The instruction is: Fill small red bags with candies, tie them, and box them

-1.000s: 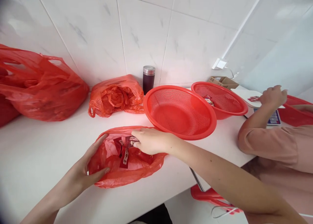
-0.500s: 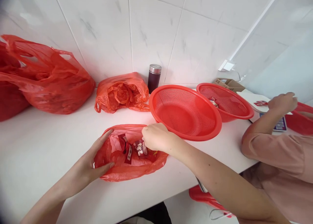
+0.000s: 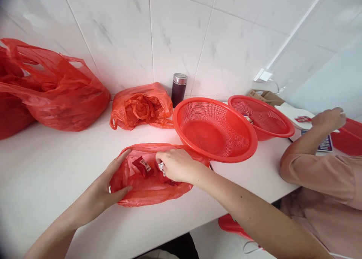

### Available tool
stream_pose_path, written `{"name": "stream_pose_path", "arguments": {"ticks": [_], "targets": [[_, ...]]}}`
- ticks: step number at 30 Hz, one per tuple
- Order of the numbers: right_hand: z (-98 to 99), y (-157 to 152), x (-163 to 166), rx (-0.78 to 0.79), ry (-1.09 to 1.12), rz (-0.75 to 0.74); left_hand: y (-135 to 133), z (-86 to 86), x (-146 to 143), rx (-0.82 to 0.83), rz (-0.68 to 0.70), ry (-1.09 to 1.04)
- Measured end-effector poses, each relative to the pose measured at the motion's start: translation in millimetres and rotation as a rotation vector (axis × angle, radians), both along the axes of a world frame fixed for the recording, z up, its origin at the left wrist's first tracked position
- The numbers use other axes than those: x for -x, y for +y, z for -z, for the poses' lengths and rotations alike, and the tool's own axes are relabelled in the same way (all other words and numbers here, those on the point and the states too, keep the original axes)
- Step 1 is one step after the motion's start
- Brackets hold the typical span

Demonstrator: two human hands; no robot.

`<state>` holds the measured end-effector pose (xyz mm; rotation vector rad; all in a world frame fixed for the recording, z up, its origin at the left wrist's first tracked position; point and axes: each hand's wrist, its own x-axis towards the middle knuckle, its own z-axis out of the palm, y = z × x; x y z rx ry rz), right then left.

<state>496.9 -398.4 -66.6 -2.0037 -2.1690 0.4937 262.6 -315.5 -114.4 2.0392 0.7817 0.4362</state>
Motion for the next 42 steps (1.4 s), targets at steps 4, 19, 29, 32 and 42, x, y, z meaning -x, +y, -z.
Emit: {"name": "stream_pose_path", "arguments": {"ticks": [4, 19, 29, 32, 42], "targets": [[-12.8, -9.4, -5.0, -0.024, 0.069, 0.081, 0.0, 0.9, -0.7, 0.011, 0.004, 0.005], [30.1, -115.5, -5.5, -0.561, -0.146, 0.257, 8.7, 11.8, -0.1, -0.025, -0.069, 0.037], [-0.5, -96.2, -15.4, -0.8, 0.036, 0.404, -0.3, -17.6, -3.5, 0.174, -0.222, -0.131], [4.1, -105.8, -8.0, -0.803, 0.181, 0.365, 0.3, -21.8, 5.7, 0.301, -0.336, -0.138], [58.8, -126.5, -14.7, -0.324, 0.45, 0.723, -3.3, -4.5, 30.0, 0.554, -0.205, -0.11]]}}
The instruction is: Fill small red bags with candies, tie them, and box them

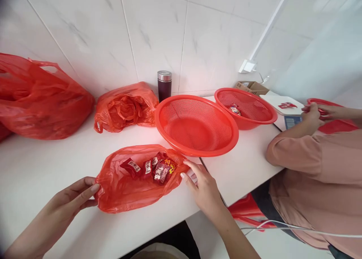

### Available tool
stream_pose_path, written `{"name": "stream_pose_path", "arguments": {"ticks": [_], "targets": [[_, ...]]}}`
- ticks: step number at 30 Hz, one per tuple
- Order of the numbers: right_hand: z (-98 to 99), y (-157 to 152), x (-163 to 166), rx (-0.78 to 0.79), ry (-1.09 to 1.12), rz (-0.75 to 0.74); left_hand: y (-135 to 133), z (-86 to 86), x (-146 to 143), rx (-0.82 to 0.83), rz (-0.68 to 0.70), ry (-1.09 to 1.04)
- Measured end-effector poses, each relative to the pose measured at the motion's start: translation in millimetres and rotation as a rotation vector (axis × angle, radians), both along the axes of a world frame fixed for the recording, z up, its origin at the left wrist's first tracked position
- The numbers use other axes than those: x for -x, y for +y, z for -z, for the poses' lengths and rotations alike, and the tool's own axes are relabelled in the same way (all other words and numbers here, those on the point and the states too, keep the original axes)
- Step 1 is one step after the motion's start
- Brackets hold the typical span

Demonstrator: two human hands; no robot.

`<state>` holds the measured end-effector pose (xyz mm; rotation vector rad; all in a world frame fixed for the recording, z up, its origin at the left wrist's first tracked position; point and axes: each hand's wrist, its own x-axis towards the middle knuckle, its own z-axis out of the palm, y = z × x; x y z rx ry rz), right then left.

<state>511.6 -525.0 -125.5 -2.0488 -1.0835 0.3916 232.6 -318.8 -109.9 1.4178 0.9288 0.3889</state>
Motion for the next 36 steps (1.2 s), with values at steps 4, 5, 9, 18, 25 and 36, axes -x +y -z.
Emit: {"name": "stream_pose_path", "arguments": {"ticks": [4, 5, 9, 18, 25, 36], "targets": [[-27.7, 8.6, 3.2, -0.175, 0.313, -0.11, -1.4, -24.9, -3.2, 0.035, -0.168, -0.214], [-38.8, 10.9, 4.9, -0.247, 0.329, -0.115, -0.6, -33.7, -4.3, 0.028, -0.223, -0.278], [-72.2, 17.7, 11.2, -0.358, 0.178, -0.092, 0.7, -63.1, -8.8, -0.045, -0.324, -0.43], [-11.8, 17.3, 2.2, -0.074, -0.143, -0.003, -11.9, -33.8, -10.8, -0.21, -0.062, -0.243], [-10.7, 22.0, 8.4, -0.407, 0.456, -0.016, -24.2, -64.6, -18.5, -0.391, 0.01, -0.347], [-101.5, 27.4, 12.1, -0.801, 0.078, 0.004, -18.1, -143.0, -15.4, -0.335, -0.259, -0.742]]}}
